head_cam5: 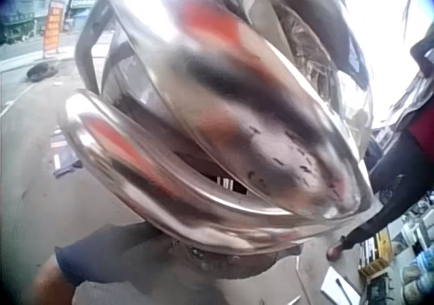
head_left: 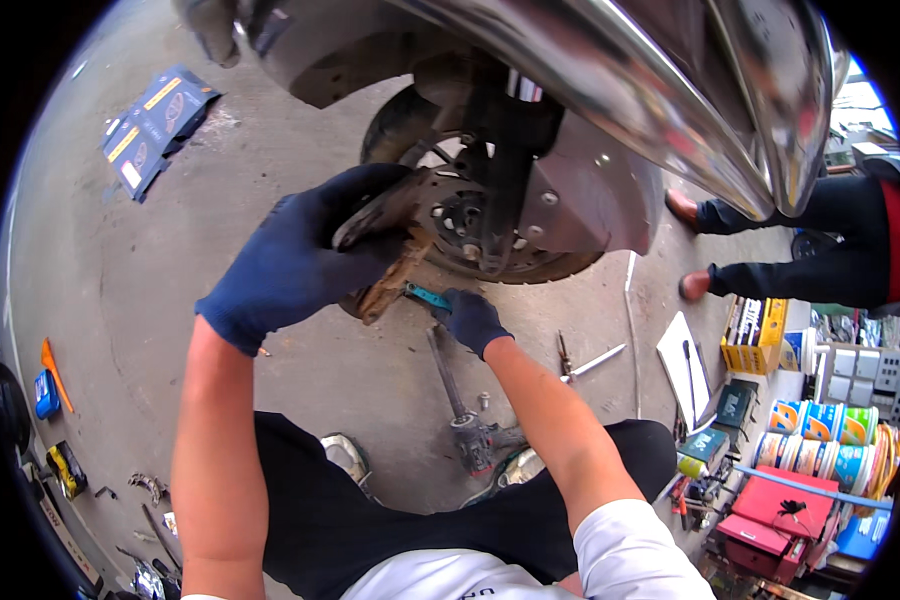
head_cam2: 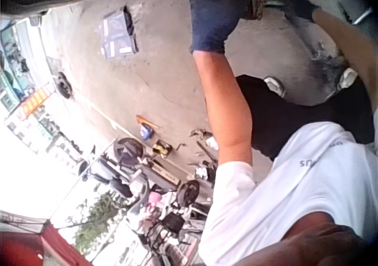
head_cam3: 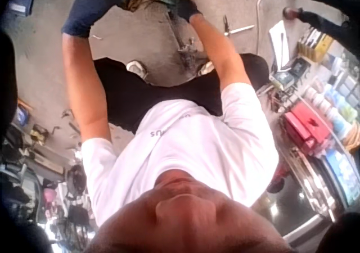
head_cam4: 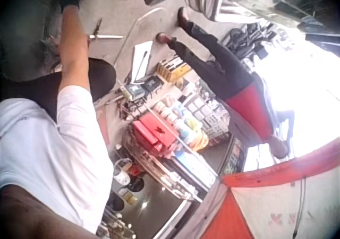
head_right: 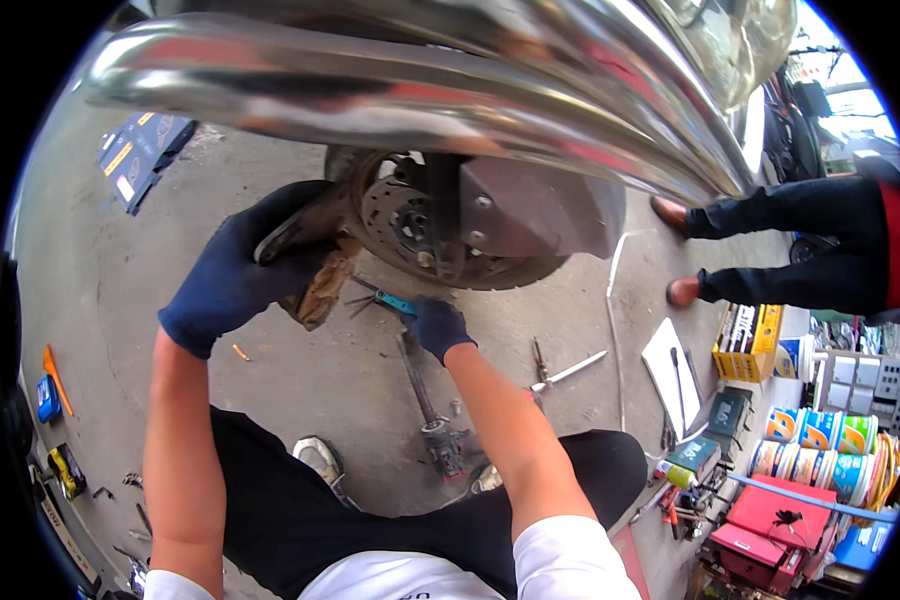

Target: The person selects tools from a cluttered workbench, then uses a wrench and an impact driver to remove bolts from a motorcycle's rear brake assembly. They detach the brake caliper and use pliers to manipulate the brake components.

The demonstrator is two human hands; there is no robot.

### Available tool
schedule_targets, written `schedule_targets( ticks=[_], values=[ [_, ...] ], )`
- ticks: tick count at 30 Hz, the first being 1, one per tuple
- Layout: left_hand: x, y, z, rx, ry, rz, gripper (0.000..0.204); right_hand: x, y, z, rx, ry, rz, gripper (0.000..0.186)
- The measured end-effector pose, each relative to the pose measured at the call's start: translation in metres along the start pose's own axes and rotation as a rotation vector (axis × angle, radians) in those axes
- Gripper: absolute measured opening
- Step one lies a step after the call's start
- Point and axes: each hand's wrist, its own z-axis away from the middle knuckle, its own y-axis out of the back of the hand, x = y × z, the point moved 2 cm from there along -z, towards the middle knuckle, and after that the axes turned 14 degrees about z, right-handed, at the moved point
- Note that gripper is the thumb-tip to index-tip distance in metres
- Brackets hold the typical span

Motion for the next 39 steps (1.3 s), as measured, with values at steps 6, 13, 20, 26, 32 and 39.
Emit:
schedule_targets(
  ticks=[6,13,20,26,32,39],
  values=[
    [-0.004,-0.023,-0.005,-0.026,0.04,-0.072,0.069,0.073,-0.009,0.022,-0.021,-0.041,-0.221,0.037],
    [-0.043,-0.04,-0.02,0.054,-0.174,-0.544,0.081,0.238,0.043,0.097,-0.329,-0.242,0.264,0.032],
    [-0.085,-0.061,-0.041,0.265,-0.19,-0.648,0.087,0.265,-0.016,0.165,-0.331,-0.4,0.355,0.025],
    [-0.07,-0.075,-0.037,0.311,-0.124,-0.765,0.084,0.272,-0.041,0.168,0.058,0.051,0.602,0.014],
    [-0.001,-0.154,0.004,0.274,-0.287,-0.885,0.058,0.273,0.044,0.194,-0.011,0.105,0.081,0.016],
    [-0.043,-0.274,0.045,-0.325,-0.096,-0.267,0.042,0.117,0.205,0.256,-0.199,0.165,-0.548,0.043]
  ],
)
